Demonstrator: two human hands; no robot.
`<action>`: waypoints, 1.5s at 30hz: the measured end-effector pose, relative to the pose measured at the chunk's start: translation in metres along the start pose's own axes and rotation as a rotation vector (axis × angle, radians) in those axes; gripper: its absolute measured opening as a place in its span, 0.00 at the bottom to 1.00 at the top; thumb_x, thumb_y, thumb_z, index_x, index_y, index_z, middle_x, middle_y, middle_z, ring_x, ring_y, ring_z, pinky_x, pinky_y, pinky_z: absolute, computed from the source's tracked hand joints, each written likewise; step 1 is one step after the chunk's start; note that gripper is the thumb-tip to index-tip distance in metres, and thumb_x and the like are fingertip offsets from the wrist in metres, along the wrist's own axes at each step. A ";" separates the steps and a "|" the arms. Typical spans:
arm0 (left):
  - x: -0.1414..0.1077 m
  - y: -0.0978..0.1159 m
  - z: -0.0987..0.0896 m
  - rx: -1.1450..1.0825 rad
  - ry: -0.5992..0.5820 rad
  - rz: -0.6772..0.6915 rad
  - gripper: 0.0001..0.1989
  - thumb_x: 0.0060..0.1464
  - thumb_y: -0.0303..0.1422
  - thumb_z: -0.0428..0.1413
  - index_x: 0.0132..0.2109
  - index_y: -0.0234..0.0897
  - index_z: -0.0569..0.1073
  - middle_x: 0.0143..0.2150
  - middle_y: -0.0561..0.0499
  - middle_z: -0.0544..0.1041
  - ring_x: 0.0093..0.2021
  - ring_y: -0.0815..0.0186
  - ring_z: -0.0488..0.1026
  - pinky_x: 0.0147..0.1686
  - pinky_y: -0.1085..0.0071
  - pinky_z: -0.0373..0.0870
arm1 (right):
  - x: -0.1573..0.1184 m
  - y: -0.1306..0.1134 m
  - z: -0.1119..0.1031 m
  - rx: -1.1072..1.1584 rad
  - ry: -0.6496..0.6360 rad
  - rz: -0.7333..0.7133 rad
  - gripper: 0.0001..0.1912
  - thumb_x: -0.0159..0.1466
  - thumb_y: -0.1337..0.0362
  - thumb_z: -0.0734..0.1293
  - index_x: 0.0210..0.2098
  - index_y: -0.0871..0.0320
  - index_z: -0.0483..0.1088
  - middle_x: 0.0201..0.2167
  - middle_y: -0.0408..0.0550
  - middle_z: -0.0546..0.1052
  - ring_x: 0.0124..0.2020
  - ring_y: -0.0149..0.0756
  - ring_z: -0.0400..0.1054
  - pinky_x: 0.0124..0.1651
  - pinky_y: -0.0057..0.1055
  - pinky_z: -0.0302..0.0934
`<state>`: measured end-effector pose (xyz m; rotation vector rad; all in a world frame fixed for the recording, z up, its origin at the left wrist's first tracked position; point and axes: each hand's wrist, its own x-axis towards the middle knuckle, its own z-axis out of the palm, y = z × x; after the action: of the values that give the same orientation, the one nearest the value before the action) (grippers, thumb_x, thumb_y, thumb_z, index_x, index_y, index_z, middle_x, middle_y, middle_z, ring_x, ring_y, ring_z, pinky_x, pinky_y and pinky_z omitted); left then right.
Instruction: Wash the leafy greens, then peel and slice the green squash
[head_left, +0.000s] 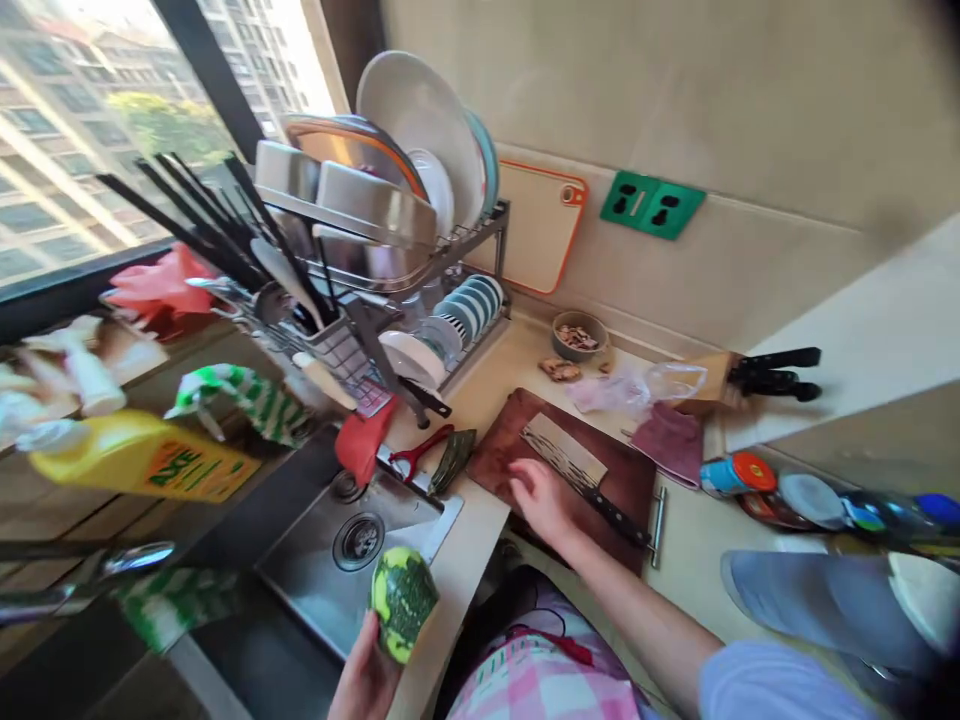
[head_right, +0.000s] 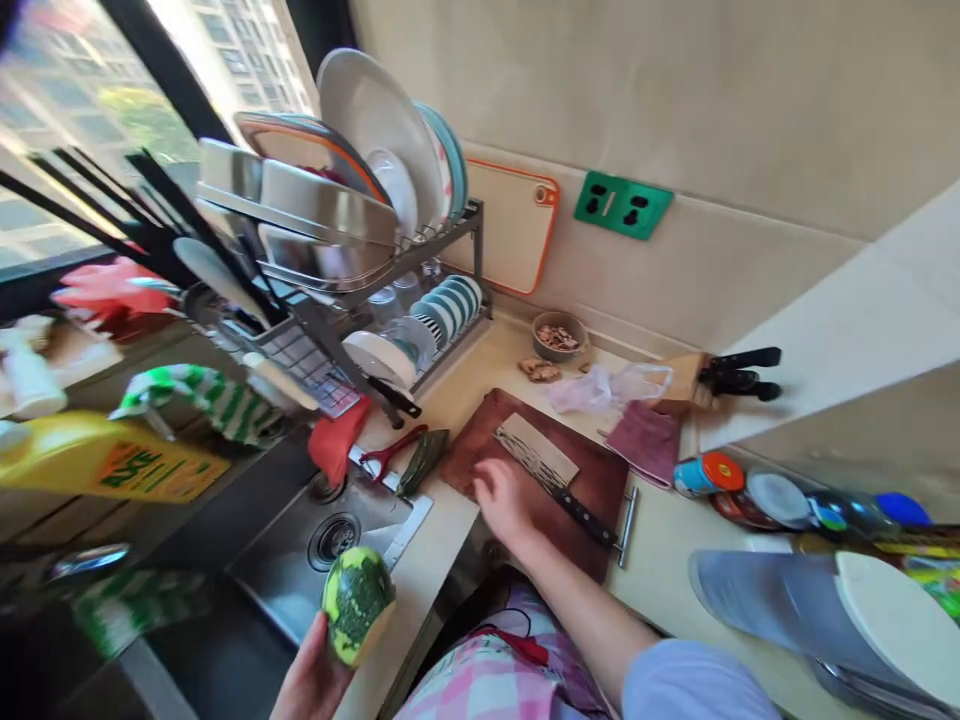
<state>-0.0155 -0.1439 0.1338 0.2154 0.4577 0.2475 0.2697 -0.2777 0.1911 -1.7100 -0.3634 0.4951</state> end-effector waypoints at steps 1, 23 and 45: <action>0.017 0.003 0.014 0.105 0.104 -0.024 0.19 0.54 0.31 0.54 0.53 0.49 0.68 0.43 0.54 0.78 0.43 0.66 0.75 0.46 0.72 0.69 | -0.012 0.007 -0.034 -0.092 0.050 -0.017 0.10 0.54 0.65 0.66 0.36 0.55 0.72 0.43 0.50 0.71 0.50 0.44 0.59 0.59 0.45 0.47; 0.225 -0.155 0.240 1.869 0.402 0.024 0.30 0.51 0.50 0.48 0.53 0.32 0.57 0.50 0.31 0.65 0.48 0.48 0.69 0.46 0.56 0.61 | -0.052 0.020 -0.206 -0.421 0.097 0.127 0.25 0.62 0.53 0.55 0.55 0.59 0.59 0.37 0.52 0.76 0.32 0.37 0.73 0.29 0.29 0.68; 0.224 -0.148 0.201 1.411 0.215 -0.039 0.29 0.50 0.50 0.51 0.52 0.36 0.56 0.51 0.35 0.61 0.43 0.56 0.69 0.17 0.74 0.71 | -0.079 -0.043 -0.189 -0.835 -0.242 0.123 0.13 0.64 0.64 0.49 0.45 0.57 0.59 0.36 0.53 0.75 0.33 0.37 0.72 0.33 0.30 0.65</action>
<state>0.2991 -0.2506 0.1804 1.5666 0.7913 -0.1382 0.2998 -0.4682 0.2719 -2.4943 -0.7099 0.7017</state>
